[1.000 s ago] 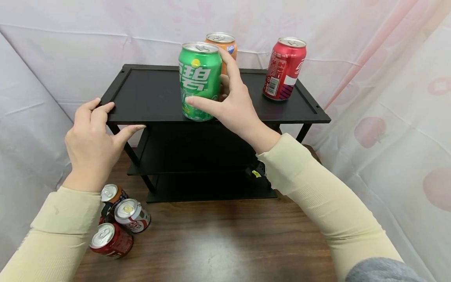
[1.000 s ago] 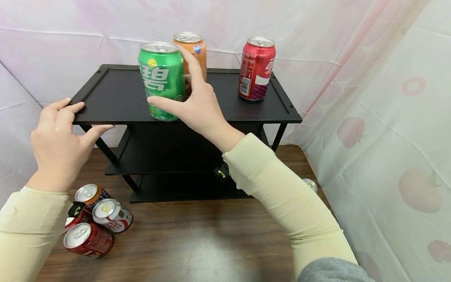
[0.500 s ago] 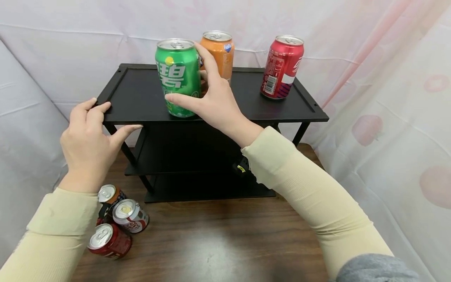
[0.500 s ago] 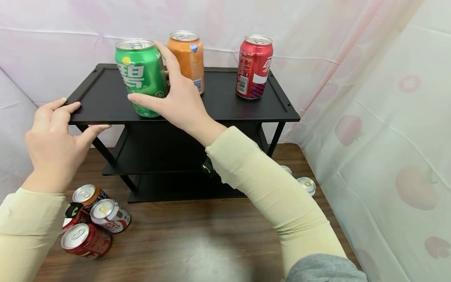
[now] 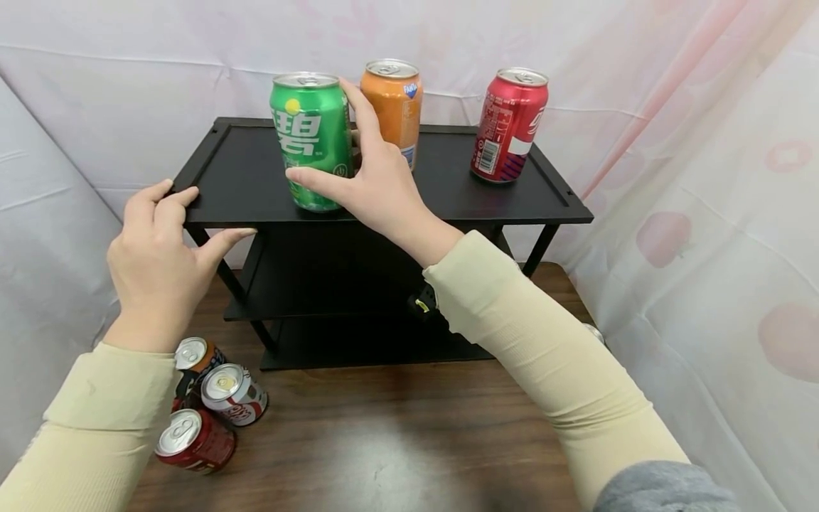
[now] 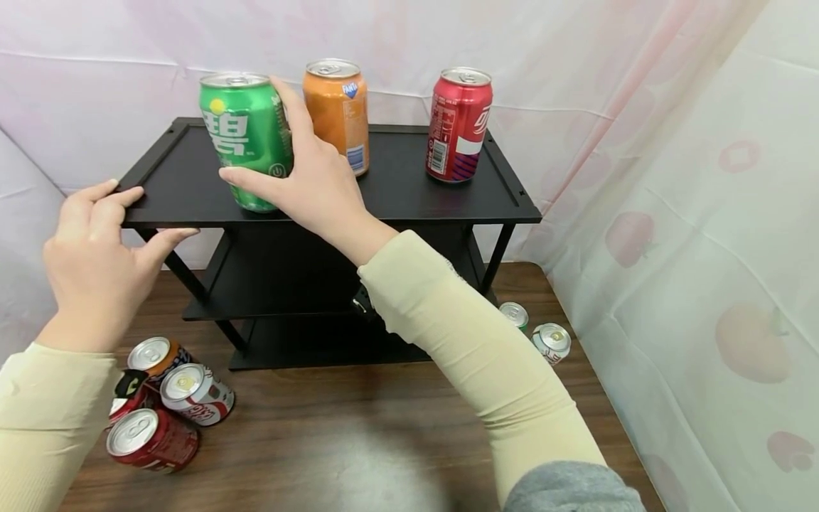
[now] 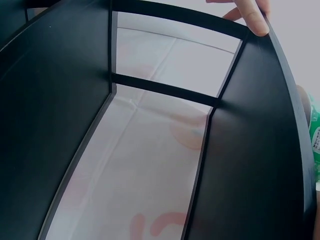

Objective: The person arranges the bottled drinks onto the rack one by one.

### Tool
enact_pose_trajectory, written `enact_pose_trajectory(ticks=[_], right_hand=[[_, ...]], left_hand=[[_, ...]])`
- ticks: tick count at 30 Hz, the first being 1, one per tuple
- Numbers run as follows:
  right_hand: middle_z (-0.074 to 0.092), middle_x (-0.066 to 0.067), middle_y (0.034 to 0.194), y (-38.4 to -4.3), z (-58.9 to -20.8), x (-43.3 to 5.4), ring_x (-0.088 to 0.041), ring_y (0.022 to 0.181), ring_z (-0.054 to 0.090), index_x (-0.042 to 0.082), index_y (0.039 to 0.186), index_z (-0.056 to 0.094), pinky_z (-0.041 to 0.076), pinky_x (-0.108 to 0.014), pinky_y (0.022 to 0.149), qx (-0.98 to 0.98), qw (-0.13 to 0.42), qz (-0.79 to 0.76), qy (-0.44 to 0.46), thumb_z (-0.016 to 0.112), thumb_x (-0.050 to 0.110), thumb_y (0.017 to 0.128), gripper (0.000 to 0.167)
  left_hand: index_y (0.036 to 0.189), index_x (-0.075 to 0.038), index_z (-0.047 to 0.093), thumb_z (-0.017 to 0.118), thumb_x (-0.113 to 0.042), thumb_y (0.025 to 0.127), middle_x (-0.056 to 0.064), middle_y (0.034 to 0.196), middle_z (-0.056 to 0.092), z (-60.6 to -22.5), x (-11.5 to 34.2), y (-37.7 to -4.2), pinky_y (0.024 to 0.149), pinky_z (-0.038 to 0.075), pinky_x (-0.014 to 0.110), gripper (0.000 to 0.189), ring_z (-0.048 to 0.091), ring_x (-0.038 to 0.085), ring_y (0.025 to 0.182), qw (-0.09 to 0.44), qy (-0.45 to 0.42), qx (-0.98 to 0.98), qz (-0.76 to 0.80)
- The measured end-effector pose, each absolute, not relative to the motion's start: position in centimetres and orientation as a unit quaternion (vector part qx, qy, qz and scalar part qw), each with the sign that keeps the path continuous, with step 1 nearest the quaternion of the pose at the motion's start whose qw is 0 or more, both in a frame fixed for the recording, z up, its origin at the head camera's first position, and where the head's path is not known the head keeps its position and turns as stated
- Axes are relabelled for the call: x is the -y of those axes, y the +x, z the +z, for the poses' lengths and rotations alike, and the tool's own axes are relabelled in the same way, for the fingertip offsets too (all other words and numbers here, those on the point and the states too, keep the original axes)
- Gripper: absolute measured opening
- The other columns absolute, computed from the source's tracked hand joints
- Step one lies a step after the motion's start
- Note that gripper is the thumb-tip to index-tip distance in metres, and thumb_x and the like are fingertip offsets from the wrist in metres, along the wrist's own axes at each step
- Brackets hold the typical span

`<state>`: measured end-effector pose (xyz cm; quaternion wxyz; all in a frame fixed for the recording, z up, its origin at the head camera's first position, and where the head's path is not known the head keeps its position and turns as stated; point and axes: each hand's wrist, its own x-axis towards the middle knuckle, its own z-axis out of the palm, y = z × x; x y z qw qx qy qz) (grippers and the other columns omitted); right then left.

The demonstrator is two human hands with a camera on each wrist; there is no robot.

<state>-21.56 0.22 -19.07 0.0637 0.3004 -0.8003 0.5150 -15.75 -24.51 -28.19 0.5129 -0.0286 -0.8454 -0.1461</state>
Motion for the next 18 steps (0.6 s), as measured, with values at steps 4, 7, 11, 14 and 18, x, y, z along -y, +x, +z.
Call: enact_pose_trajectory(ticks=[4, 7, 11, 14, 18], right_hand=[[0.063, 0.003, 0.131, -21.6, -19.0, 0.1, -0.004, 0.115, 0.06, 0.034, 0.158, 0.01, 0.05, -0.027, 0.095, 0.812, 0.069, 0.501, 0.291, 0.08, 0.039, 0.082, 0.103], [0.063, 0.003, 0.13, -21.6, -18.9, 0.4, -0.005, 0.115, 0.059, 0.034, 0.158, 0.009, 0.049, -0.027, 0.095, 0.821, 0.075, 0.488, 0.288, 0.079, 0.042, 0.082, 0.103], [0.064, 0.003, 0.129, -21.6, -18.7, 0.8, -0.006, 0.114, 0.059, 0.034, 0.158, 0.008, 0.049, -0.027, 0.095, 0.829, 0.073, 0.478, 0.281, 0.078, 0.045, 0.082, 0.103], [0.064, 0.003, 0.128, -21.7, -18.7, 0.9, -0.006, 0.113, 0.06, 0.034, 0.158, 0.007, 0.049, -0.027, 0.094, 0.835, 0.074, 0.47, 0.276, 0.077, 0.046, 0.082, 0.103], [0.065, 0.002, 0.129, -21.7, -18.8, 1.2, -0.008, 0.112, 0.062, 0.031, 0.158, 0.005, 0.05, -0.027, 0.092, 0.851, 0.091, 0.434, 0.281, 0.076, 0.05, 0.082, 0.106]], left_hand=[[0.123, 0.002, 0.067, 0.053, -0.079, 0.076, 0.028, 0.126, 0.062, -28.2, 24.5, -15.7, 0.062, 0.044, 0.066, 0.095, 0.063, 0.052, 0.099, 0.511, -0.028, 0.846, -0.148], [0.123, 0.002, 0.067, 0.052, -0.08, 0.076, 0.028, 0.126, 0.062, -28.2, 24.5, -15.7, 0.063, 0.044, 0.067, 0.096, 0.063, 0.051, 0.102, 0.51, -0.024, 0.846, -0.151], [0.123, 0.002, 0.067, 0.052, -0.08, 0.076, 0.028, 0.126, 0.062, -28.2, 24.6, -15.7, 0.063, 0.044, 0.067, 0.095, 0.063, 0.05, 0.106, 0.511, -0.023, 0.847, -0.147], [0.124, 0.002, 0.067, 0.053, -0.079, 0.076, 0.028, 0.126, 0.062, -28.2, 24.6, -15.8, 0.063, 0.044, 0.067, 0.094, 0.063, 0.05, 0.104, 0.511, -0.025, 0.847, -0.144], [0.124, 0.002, 0.066, 0.052, -0.079, 0.075, 0.028, 0.127, 0.061, -28.2, 24.6, -15.8, 0.064, 0.045, 0.067, 0.096, 0.062, 0.05, 0.106, 0.507, -0.025, 0.849, -0.147]])
